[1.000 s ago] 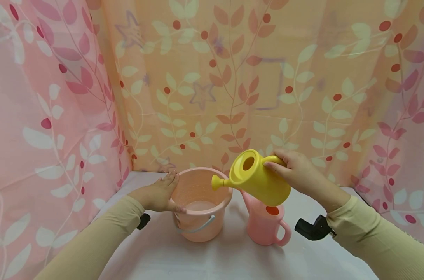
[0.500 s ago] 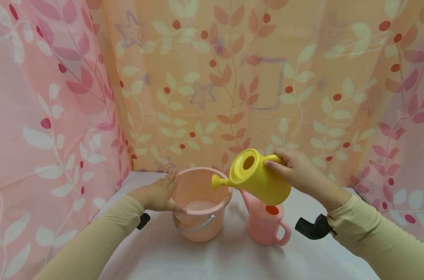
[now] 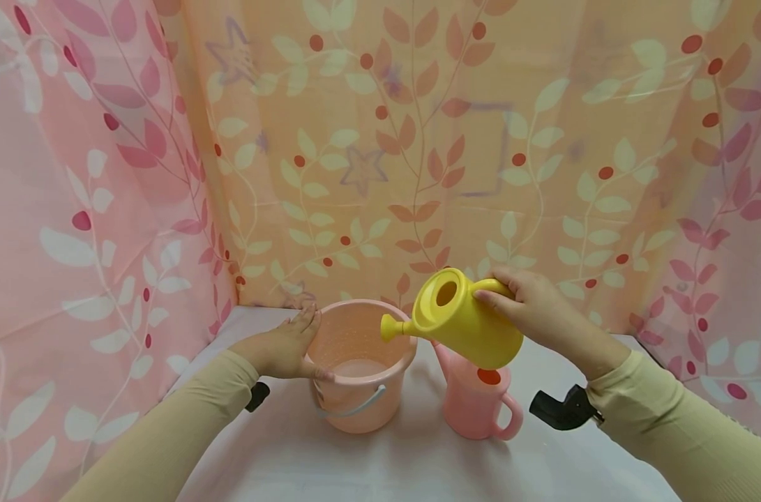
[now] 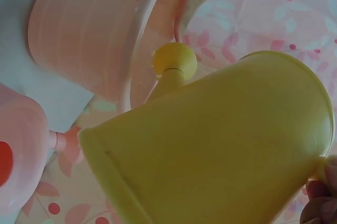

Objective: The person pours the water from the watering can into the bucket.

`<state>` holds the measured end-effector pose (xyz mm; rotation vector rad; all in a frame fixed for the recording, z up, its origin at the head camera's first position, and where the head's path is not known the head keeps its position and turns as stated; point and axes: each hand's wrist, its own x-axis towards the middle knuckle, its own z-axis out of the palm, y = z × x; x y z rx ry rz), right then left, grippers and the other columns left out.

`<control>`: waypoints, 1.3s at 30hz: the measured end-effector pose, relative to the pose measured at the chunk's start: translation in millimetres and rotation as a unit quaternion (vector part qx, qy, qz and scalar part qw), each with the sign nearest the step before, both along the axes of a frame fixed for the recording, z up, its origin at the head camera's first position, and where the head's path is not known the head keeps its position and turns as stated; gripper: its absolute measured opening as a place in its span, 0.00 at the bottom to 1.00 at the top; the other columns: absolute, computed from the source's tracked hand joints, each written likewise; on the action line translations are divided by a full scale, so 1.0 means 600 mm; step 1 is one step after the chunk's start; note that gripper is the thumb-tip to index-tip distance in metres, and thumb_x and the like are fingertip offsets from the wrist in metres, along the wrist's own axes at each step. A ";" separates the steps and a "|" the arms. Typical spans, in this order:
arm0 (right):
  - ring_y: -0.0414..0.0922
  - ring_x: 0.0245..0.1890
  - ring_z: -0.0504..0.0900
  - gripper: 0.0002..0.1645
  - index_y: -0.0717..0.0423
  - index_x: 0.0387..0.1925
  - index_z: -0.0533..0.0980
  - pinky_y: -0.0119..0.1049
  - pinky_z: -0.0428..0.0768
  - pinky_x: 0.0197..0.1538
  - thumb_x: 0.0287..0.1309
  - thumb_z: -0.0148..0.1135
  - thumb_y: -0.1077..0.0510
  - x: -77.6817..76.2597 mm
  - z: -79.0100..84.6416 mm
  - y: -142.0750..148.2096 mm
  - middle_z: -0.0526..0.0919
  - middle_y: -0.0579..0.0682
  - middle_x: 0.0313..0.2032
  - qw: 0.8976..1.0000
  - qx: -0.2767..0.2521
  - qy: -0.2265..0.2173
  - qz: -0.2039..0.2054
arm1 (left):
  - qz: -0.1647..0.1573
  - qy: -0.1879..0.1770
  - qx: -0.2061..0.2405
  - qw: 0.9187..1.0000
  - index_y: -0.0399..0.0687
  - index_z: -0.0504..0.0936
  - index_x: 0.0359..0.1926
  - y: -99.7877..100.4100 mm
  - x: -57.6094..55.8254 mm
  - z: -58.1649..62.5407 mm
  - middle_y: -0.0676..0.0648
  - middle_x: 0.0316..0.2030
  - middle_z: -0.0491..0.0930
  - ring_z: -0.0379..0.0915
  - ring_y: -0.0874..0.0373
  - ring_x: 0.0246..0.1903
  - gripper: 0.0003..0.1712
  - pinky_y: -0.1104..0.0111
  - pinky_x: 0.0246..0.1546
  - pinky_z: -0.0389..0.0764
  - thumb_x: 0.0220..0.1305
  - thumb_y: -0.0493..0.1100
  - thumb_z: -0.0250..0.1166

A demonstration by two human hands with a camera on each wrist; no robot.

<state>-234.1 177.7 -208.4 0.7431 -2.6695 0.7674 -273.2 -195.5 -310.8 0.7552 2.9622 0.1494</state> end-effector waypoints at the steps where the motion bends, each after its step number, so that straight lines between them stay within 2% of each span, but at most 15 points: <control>1: 0.44 0.25 0.69 0.15 0.53 0.26 0.72 0.33 0.70 0.27 0.57 0.59 0.47 0.000 0.000 0.000 0.68 0.47 0.20 1.000 0.000 0.000 0.000 | -0.001 0.000 0.003 1.000 0.26 0.43 0.67 0.000 0.000 0.000 0.30 0.68 0.36 0.32 0.41 0.68 0.70 0.48 0.64 0.45 0.44 0.79 0.53; 14: 0.44 0.25 0.70 0.14 0.52 0.26 0.72 0.33 0.71 0.27 0.57 0.59 0.46 -0.002 -0.005 0.002 0.69 0.47 0.21 1.000 -0.005 0.000 -0.001 | 0.000 0.003 0.000 1.000 0.27 0.43 0.67 0.000 -0.003 -0.003 0.31 0.68 0.36 0.32 0.42 0.69 0.70 0.49 0.65 0.46 0.43 0.79 0.53; 39: 0.44 0.26 0.70 0.13 0.51 0.26 0.73 0.34 0.71 0.28 0.57 0.60 0.48 -0.003 -0.006 0.000 0.69 0.47 0.21 1.000 -0.001 0.002 -0.001 | -0.004 0.005 0.001 1.000 0.25 0.44 0.67 0.002 0.001 0.004 0.29 0.68 0.37 0.34 0.41 0.68 0.69 0.47 0.64 0.46 0.45 0.77 0.55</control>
